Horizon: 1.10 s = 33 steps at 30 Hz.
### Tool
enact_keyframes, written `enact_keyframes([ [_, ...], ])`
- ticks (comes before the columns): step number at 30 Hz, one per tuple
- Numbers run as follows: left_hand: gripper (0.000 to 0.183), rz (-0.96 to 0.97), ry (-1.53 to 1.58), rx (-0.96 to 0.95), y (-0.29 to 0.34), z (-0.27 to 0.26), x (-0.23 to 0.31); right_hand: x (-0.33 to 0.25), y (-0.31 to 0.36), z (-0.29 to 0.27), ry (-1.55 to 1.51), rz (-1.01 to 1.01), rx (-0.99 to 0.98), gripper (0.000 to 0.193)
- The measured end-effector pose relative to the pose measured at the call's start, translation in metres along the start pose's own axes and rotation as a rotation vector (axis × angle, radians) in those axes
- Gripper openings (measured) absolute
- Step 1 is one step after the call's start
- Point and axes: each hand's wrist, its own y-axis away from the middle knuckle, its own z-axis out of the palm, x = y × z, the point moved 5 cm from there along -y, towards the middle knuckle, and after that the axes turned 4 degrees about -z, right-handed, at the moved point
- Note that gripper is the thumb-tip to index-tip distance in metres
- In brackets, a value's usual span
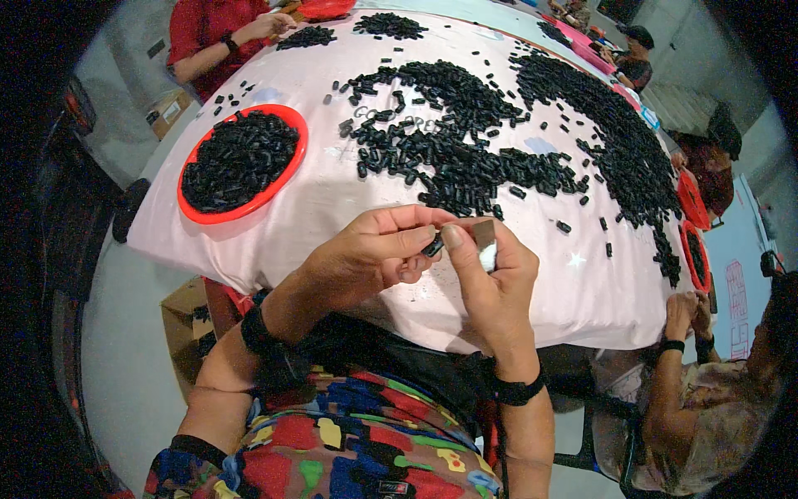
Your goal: Sorting and assembling small black shoe components at a production table.
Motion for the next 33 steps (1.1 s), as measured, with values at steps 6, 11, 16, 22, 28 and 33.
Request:
enact_keyframes([
  [6,0.025,0.334,-0.280,0.282,0.007,-0.045,0.051,0.005,0.001,-0.005,0.076,0.049,0.021,0.016],
  [11,0.023,0.652,-0.763,0.913,0.057,-0.111,0.125,0.008,-0.002,-0.003,0.050,0.080,-0.027,0.017],
  [16,0.026,0.661,-1.118,1.324,0.104,-0.169,0.158,0.011,0.000,0.003,0.071,0.095,-0.083,0.019],
  [22,0.033,0.673,-1.247,1.300,0.085,-0.136,0.143,0.022,-0.003,-0.003,0.140,0.134,-0.057,0.021],
  [28,0.022,0.536,-1.309,0.515,-0.027,-0.076,0.069,0.024,-0.007,-0.018,0.263,0.160,0.020,0.023],
  [33,0.020,0.547,-1.613,0.363,-0.064,-0.056,0.024,0.028,-0.008,-0.020,0.207,0.228,0.016,0.024],
])
